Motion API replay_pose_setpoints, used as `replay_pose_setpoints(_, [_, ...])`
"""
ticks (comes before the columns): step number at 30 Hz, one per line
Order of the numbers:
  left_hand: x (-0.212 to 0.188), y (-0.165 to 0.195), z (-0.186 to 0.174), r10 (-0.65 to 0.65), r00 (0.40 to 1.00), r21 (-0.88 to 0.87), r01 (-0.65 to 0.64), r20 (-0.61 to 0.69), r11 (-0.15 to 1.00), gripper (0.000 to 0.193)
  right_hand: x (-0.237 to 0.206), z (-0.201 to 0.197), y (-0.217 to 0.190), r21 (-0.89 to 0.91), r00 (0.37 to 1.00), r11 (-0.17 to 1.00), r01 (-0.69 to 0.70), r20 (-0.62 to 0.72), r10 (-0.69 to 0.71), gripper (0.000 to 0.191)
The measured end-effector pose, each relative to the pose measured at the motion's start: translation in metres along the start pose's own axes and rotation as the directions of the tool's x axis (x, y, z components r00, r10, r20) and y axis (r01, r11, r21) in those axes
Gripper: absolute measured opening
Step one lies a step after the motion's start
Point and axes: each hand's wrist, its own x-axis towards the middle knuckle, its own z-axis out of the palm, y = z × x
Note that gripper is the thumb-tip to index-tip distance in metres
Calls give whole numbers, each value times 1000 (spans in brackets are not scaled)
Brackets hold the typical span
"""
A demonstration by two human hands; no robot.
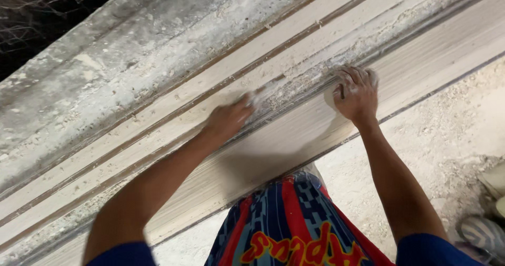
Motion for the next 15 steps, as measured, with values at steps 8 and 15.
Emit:
replay_pose_setpoints(8, [148,59,-15,-139,983,-273,103,-117,956,43,-2,1,5,3,1000,1000,-22,14,22,35])
replay_pose_setpoints(15, [-19,-4,-25,-153,947,90,133,282,987,51,-7,11,13,-29,998,999,-39,57,40,35])
